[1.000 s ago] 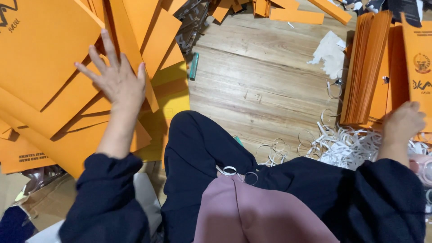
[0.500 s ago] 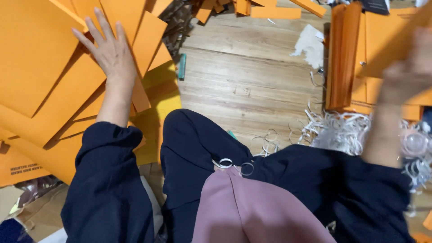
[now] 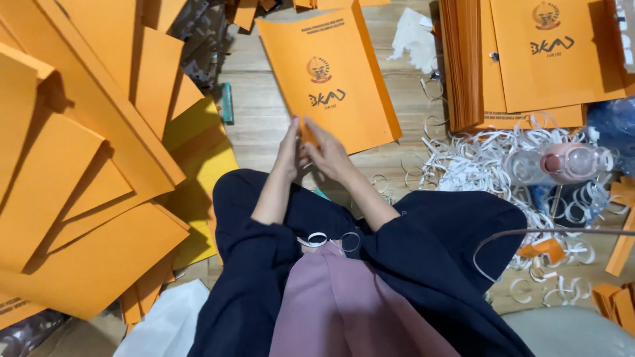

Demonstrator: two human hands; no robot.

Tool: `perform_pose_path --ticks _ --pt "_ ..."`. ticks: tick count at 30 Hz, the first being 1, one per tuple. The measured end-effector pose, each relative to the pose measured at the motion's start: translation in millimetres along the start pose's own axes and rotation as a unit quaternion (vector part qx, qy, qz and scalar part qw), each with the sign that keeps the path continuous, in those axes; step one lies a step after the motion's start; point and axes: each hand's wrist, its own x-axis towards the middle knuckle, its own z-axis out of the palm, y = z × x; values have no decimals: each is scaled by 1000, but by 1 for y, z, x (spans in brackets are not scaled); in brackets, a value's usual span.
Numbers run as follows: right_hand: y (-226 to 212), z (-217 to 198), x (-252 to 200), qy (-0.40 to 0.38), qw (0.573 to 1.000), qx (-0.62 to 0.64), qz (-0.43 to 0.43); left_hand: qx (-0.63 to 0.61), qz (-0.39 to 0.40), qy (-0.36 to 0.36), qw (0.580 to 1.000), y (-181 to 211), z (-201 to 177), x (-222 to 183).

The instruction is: The person sits on the floor and assembles orange paper folders by inserting a small white strip into a slot, folding the flaps, and pressing the creases. They repeat this process for multiple folders, occasionally picking up a yellow folder to check fit.

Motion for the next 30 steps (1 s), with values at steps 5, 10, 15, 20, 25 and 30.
perform_pose_path --ticks 5,10,15,20,25,30 --pt "46 -14 -9 29 998 -28 39 140 127 148 971 -83 -42 112" --pt "116 -56 -20 117 945 -273 138 220 126 173 952 -63 -57 93" --pt "175 -65 -8 147 874 23 462 230 98 175 952 -69 -47 89" --pt "134 -87 6 103 942 23 319 234 131 87 959 -15 -12 24" --pt "72 -114 24 128 952 190 202 442 265 -37 856 -1 0 -24" --pt "28 -112 25 160 925 321 125 456 335 95 819 -2 4 -34"
